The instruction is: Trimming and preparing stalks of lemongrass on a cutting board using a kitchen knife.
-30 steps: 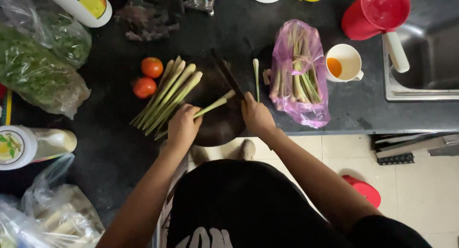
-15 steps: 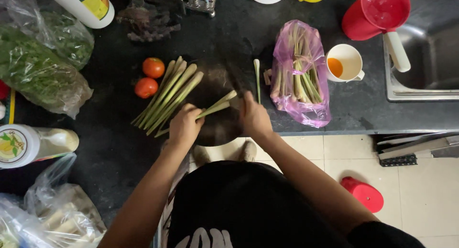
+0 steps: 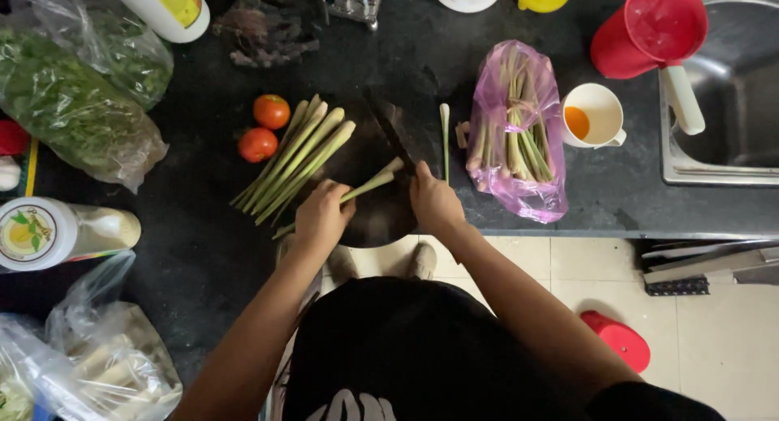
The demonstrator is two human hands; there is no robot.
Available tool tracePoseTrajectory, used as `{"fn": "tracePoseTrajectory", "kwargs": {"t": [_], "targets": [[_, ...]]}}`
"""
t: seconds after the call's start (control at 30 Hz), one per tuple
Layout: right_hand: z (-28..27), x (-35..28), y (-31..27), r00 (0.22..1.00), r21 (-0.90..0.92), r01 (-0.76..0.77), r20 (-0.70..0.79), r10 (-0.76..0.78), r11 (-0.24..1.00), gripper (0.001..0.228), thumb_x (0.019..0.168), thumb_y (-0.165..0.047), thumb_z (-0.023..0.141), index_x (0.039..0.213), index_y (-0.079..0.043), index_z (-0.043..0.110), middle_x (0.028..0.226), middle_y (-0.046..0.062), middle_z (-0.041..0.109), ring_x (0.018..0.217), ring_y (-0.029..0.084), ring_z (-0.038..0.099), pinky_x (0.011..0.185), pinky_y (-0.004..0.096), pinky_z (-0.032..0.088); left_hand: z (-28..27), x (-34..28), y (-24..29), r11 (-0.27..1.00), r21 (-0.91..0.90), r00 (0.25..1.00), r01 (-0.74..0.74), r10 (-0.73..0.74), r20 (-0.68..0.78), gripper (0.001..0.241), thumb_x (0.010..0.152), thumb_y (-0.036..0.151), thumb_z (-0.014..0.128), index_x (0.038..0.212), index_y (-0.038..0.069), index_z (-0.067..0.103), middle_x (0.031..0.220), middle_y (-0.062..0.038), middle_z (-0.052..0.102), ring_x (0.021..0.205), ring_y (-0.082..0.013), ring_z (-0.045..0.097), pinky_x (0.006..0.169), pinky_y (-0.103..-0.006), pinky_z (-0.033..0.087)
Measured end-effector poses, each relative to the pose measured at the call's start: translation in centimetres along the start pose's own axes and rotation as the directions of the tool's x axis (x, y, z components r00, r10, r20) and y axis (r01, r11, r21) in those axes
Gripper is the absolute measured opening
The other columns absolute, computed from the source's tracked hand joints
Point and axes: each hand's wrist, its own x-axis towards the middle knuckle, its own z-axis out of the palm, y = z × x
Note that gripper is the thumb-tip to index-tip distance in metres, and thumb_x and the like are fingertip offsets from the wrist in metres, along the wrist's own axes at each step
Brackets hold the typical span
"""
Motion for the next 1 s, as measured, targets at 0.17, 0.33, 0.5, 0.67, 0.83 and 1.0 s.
{"fn": "tracePoseTrajectory", "kwargs": {"t": [0.17, 0.33, 0.5, 0.67, 0.83, 1.0], "targets": [[-0.2, 1.0, 1.8, 0.995, 0.070, 0.044, -0.092, -0.038, 0.997, 0.028, 0.105, -0.031, 0.052, 0.116, -0.005, 0.057, 0.082, 0.031, 0.068, 0.080, 0.052, 0.064, 0.068, 0.063, 0.049, 0.2, -0.4, 0.2, 0.999, -0.039, 0.998, 0.025, -0.028, -0.064, 0.024, 0.084, 0.022, 0.077, 0.103, 0.008, 0.069, 0.100, -0.011, 0.071, 0.091, -0.0361, 0.069, 0.076, -0.0470, 0.056], [-1.5, 0.0, 0.9, 0.967, 0.210, 0.033, -0.253, 0.022, 0.977, 0.025, 0.103, -0.026, 0.057, 0.118, -0.005, 0.060, 0.074, 0.026, 0.067, 0.068, 0.048, 0.065, 0.058, 0.058, 0.049, 3.4, -0.7, -2.4, 0.986, -0.082, 0.986, 0.146, -0.152, -0.068, 0.033, 0.082, 0.028, 0.079, 0.107, 0.010, 0.070, 0.090, -0.016, 0.074, 0.088, -0.0411, 0.069, 0.075, -0.0524, 0.054], [-3.7, -0.5, -4.1, 0.993, 0.868, -0.114, 0.088, 0.075, 0.484, 0.022, 0.093, -0.019, 0.075, 0.105, -0.007, 0.060, 0.064, 0.005, 0.063, 0.044, 0.015, 0.054, 0.039, 0.032, 0.041, 3.7, 0.0, -0.1, 0.874, -0.469, 0.989, 0.129, -0.147, -0.001, 0.032, 0.080, 0.025, 0.078, 0.105, 0.006, 0.070, 0.088, -0.016, 0.074, 0.083, -0.0323, 0.073, 0.074, -0.0441, 0.057], [-4.7, 0.8, -5.8, 0.980, 0.895, -0.197, 0.166, 0.111, 0.400, 0.022, 0.090, -0.017, 0.075, 0.102, -0.008, 0.059, 0.066, 0.004, 0.060, 0.044, 0.013, 0.054, 0.039, 0.030, 0.044, 2.5, -0.1, 1.4, 0.807, -0.574, 0.986, 0.135, -0.165, 0.001, 0.029, 0.086, 0.026, 0.077, 0.102, 0.003, 0.069, 0.086, -0.014, 0.074, 0.078, -0.0245, 0.073, 0.072, -0.0385, 0.057], [-2.8, 3.2, -0.9, 0.999, 0.792, -0.024, -0.005, 0.046, 0.610, 0.022, 0.090, -0.018, 0.076, 0.104, -0.005, 0.064, 0.074, 0.002, 0.062, 0.056, 0.012, 0.055, 0.048, 0.031, 0.046, 2.8, -1.0, -0.4, 0.807, -0.572, 0.988, 0.145, -0.152, 0.037, 0.034, 0.082, 0.027, 0.080, 0.103, 0.003, 0.068, 0.087, -0.010, 0.075, 0.078, -0.0207, 0.073, 0.071, -0.0357, 0.057], [-4.2, 6.6, 3.2, 0.938, 0.317, 0.225, -0.327, -0.116, 0.921, 0.039, 0.085, -0.023, 0.083, 0.112, 0.000, 0.066, 0.099, 0.016, 0.075, 0.086, 0.026, 0.074, 0.074, 0.040, 0.059, 0.4, -2.6, -4.1, 0.723, -0.642, 0.965, 0.256, -0.225, 0.131, 0.028, 0.093, 0.021, 0.069, 0.112, 0.002, 0.062, 0.090, -0.008, 0.076, 0.084, -0.0182, 0.077, 0.074, -0.0334, 0.059]]}}
